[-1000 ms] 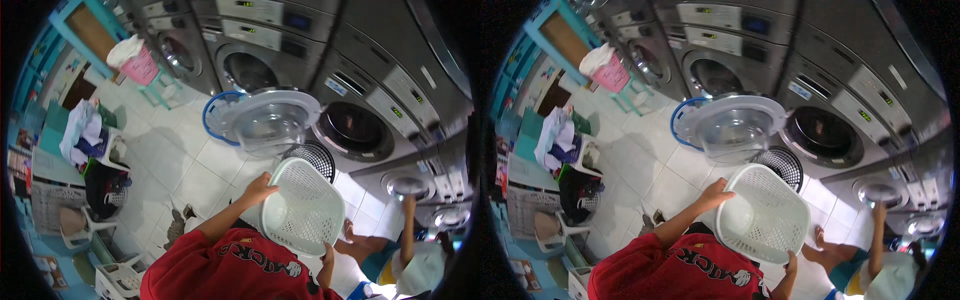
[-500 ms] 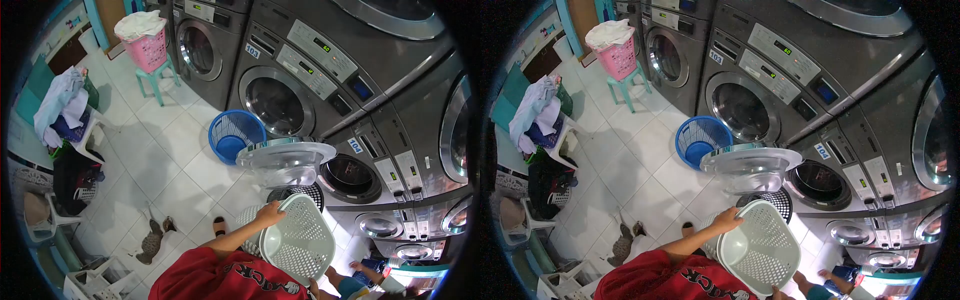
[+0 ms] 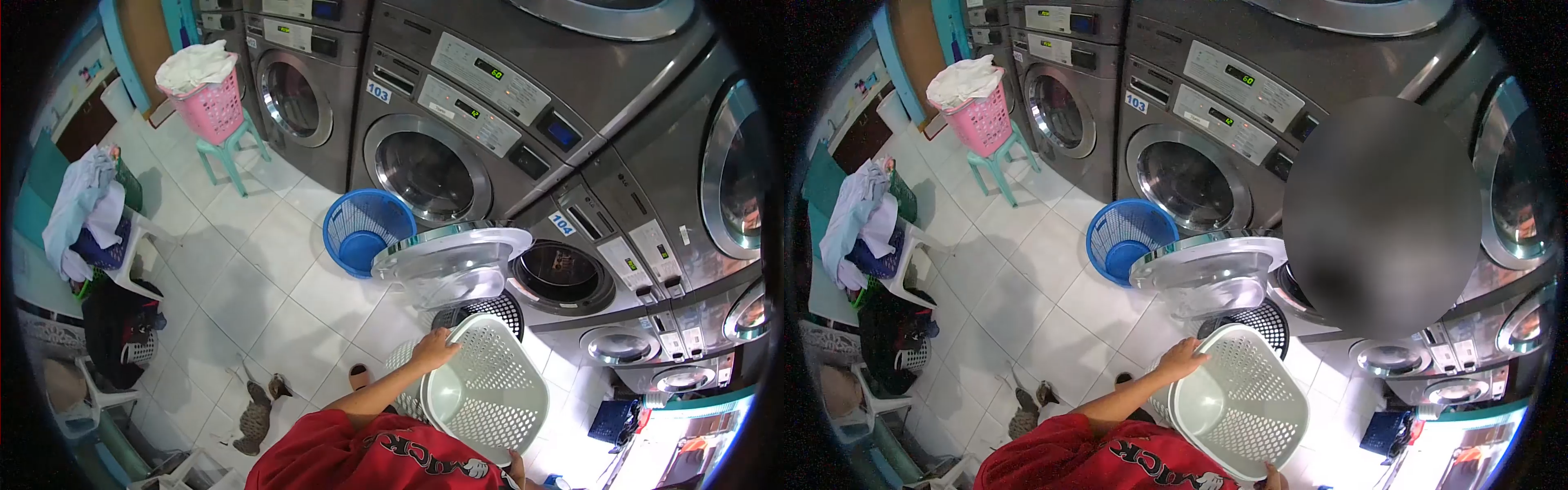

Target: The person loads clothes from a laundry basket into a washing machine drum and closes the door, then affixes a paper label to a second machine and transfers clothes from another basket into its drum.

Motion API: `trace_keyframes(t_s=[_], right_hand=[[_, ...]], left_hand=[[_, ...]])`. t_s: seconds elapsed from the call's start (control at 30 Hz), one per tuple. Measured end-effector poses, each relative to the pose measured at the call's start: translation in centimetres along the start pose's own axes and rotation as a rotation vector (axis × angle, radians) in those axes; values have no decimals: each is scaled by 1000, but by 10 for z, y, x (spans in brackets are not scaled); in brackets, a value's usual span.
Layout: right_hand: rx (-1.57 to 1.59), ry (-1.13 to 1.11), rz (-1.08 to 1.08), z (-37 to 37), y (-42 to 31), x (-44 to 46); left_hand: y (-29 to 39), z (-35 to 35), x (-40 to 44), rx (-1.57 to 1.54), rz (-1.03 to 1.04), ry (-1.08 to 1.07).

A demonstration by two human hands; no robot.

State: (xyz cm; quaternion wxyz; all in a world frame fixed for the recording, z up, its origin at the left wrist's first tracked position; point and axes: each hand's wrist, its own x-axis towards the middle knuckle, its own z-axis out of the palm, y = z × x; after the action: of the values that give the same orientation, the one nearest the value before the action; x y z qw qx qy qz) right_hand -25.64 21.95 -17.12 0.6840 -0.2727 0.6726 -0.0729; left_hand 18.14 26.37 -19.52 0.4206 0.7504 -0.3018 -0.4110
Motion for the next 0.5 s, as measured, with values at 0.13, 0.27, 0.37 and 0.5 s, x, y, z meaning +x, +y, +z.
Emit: trace_keyframes(t_s=[0.13, 0.27, 0.37, 0.5], right_hand=[[-15, -126, -125, 12, 3, -24], [-62, -202, -207, 92, -38, -120], [-51, -214, -194, 97, -34, -128], [74, -130, -168, 69, -15, -89]], left_hand=[[4, 2, -2, 10, -22, -23], [2, 9, 1, 19, -17, -50], [11, 7, -3, 14, -54, -55], [2, 18, 2, 14, -43, -74]])
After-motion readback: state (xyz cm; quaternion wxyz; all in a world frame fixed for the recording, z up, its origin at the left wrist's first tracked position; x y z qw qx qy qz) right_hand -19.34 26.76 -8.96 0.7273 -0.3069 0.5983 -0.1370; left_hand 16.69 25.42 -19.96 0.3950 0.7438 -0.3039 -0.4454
